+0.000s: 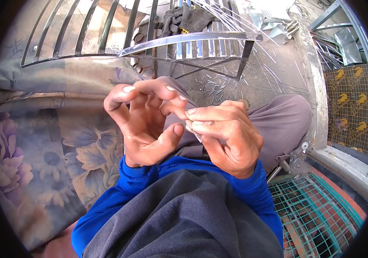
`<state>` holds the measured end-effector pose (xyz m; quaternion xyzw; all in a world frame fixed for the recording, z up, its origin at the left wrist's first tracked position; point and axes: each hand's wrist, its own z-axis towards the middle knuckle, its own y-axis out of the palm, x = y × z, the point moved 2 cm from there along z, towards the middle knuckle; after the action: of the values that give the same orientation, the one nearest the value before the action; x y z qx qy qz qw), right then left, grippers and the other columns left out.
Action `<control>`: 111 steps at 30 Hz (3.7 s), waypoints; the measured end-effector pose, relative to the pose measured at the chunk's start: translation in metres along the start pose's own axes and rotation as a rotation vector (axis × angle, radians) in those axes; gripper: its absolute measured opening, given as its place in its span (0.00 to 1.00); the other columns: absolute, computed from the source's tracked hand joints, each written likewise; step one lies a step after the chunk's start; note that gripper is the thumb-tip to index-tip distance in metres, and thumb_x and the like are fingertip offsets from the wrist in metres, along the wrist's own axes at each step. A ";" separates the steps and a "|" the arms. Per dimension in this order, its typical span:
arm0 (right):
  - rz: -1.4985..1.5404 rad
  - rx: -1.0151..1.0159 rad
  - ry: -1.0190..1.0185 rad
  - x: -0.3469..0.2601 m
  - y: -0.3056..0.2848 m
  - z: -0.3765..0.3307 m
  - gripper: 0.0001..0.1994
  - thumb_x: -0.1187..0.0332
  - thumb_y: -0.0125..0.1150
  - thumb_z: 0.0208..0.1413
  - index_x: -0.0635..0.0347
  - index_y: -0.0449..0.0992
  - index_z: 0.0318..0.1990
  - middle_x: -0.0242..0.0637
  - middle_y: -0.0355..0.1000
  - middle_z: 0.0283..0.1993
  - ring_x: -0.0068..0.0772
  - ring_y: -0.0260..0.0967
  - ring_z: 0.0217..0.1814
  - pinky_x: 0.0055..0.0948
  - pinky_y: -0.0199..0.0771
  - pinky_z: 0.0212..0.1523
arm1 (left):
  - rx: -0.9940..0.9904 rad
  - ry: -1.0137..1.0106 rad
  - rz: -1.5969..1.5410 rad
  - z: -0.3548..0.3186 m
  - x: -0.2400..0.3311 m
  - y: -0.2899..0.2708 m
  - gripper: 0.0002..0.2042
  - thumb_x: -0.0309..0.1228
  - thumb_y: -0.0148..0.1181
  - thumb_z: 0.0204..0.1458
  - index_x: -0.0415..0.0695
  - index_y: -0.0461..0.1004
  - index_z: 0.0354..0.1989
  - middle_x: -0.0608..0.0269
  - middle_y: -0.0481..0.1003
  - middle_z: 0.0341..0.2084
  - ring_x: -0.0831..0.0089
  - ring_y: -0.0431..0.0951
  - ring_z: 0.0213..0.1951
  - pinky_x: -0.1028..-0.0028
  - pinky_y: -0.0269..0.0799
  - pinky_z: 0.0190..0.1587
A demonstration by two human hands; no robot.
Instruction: Bending thin metal rods and fitting them into a larger metal frame assembly.
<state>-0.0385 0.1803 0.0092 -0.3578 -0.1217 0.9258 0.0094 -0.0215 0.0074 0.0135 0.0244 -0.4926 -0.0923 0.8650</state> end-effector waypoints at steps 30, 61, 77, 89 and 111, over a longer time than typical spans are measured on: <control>0.590 0.141 0.470 -0.002 -0.006 -0.012 0.09 0.85 0.59 0.59 0.71 0.69 0.46 0.53 0.76 0.44 0.34 0.76 0.48 0.30 0.78 0.51 | 0.097 -0.264 -0.253 -0.009 -0.021 0.001 0.07 0.29 0.54 0.65 0.39 0.70 0.38 0.58 0.76 0.36 0.70 0.77 0.39 0.67 0.74 0.46; -0.025 -0.133 0.765 0.068 -0.058 -0.071 0.12 0.66 0.63 0.61 0.65 0.79 0.46 0.46 0.80 0.37 0.35 0.78 0.34 0.33 0.77 0.38 | 0.202 -0.539 0.398 -0.008 -0.067 -0.057 0.33 0.26 0.66 0.57 0.41 0.58 0.71 0.51 0.67 0.63 0.64 0.73 0.58 0.68 0.69 0.60; -0.115 0.545 0.508 0.131 -0.267 0.002 0.14 0.62 0.59 0.66 0.60 0.80 0.51 0.28 0.78 0.42 0.15 0.69 0.41 0.20 0.69 0.41 | -0.410 -0.221 0.948 0.156 -0.103 0.029 0.28 0.42 0.67 0.56 0.42 0.70 0.63 0.51 0.74 0.57 0.58 0.72 0.61 0.58 0.66 0.62; -0.883 -0.119 1.473 0.416 -0.351 -0.276 0.17 0.52 0.58 0.58 0.57 0.80 0.39 0.49 0.79 0.39 0.53 0.77 0.46 0.46 0.75 0.51 | -0.868 -0.554 0.969 0.192 -0.179 0.075 0.13 0.33 0.66 0.55 0.38 0.78 0.44 0.51 0.80 0.36 0.58 0.81 0.38 0.66 0.74 0.44; -0.861 -0.615 1.128 0.378 -0.344 -0.262 0.16 0.51 0.54 0.65 0.54 0.78 0.41 0.47 0.74 0.38 0.57 0.73 0.44 0.52 0.73 0.43 | -0.845 -0.673 1.003 0.197 -0.186 0.074 0.09 0.27 0.63 0.51 0.35 0.78 0.39 0.53 0.79 0.32 0.62 0.80 0.35 0.69 0.73 0.42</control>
<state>-0.1694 0.6110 -0.3478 -0.6829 -0.4787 0.4427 0.3295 -0.2725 0.1236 -0.0330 -0.5688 -0.6056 0.1299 0.5412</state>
